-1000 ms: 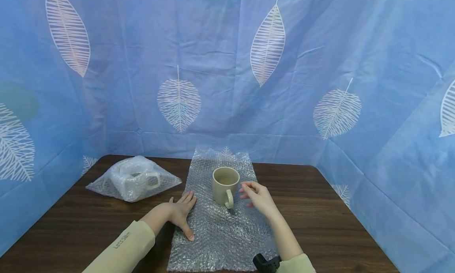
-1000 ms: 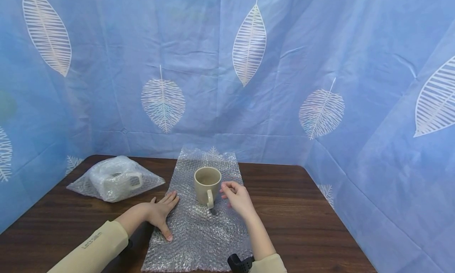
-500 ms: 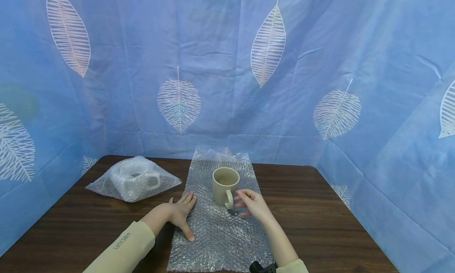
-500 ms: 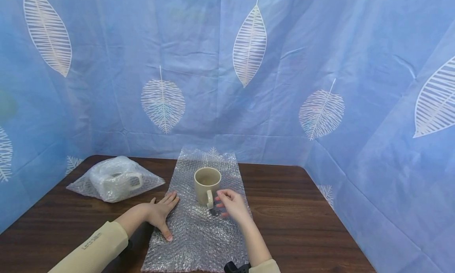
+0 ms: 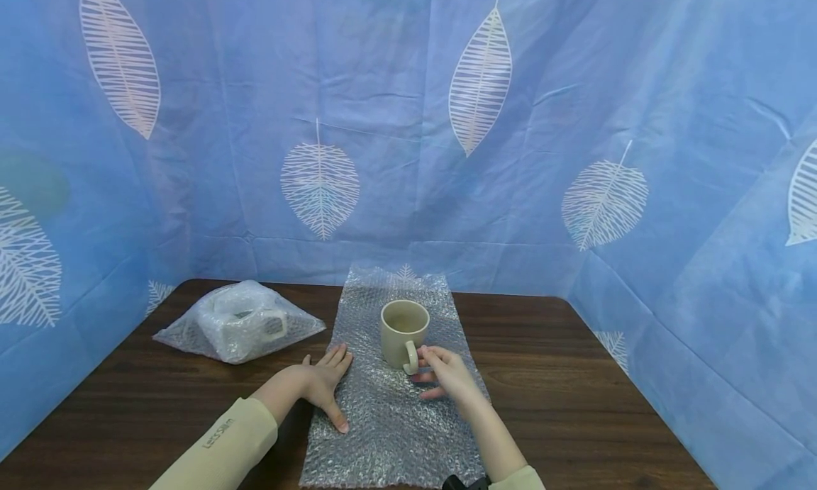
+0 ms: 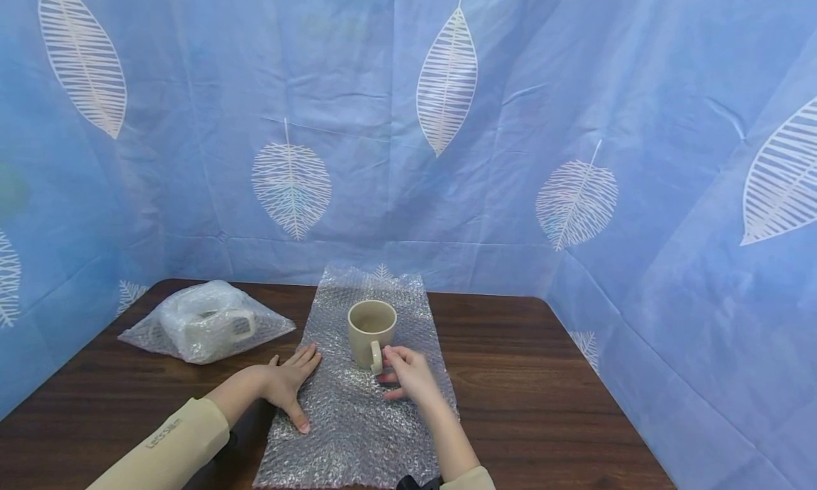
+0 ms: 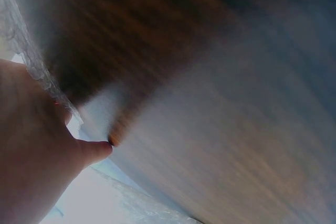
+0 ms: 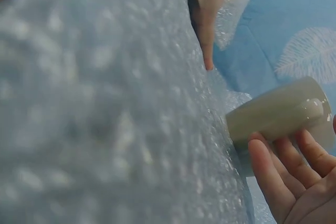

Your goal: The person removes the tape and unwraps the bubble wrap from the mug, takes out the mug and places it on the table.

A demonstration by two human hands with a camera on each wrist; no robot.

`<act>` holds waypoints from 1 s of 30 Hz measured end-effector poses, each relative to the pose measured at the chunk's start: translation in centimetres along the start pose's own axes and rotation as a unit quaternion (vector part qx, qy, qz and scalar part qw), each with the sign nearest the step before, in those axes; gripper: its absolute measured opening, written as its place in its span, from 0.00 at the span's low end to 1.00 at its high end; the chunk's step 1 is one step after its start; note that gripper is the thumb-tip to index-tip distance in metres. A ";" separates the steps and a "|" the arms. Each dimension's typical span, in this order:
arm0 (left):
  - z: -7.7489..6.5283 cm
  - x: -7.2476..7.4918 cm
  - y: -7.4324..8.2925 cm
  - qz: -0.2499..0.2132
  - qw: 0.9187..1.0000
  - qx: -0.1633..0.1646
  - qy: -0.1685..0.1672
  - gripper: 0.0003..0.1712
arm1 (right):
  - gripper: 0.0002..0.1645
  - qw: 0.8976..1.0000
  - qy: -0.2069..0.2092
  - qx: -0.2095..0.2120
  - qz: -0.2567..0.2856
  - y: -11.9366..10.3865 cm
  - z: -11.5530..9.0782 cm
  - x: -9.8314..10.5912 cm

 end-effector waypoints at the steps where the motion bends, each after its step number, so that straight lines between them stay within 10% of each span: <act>1: 0.0 0.0 0.0 0.000 1.000 0.000 0.000 0.76 | 0.33 1.000 -0.001 0.000 0.001 0.1 0.0 -0.1; 30: 0.0 0.1 0.0 0.008 1.000 0.003 -0.007 0.75 | 0.26 0.995 0.096 0.000 0.002 -0.6 0.0 -2.5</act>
Point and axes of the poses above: each hand's wrist, its own z-axis towards the middle knuckle, its own x-axis out of the back of the hand, y = z × x, the point moved 3 cm from there along z, towards the middle knuckle, and after that the axes turned 8 degrees about z, right-handed, at the moved point
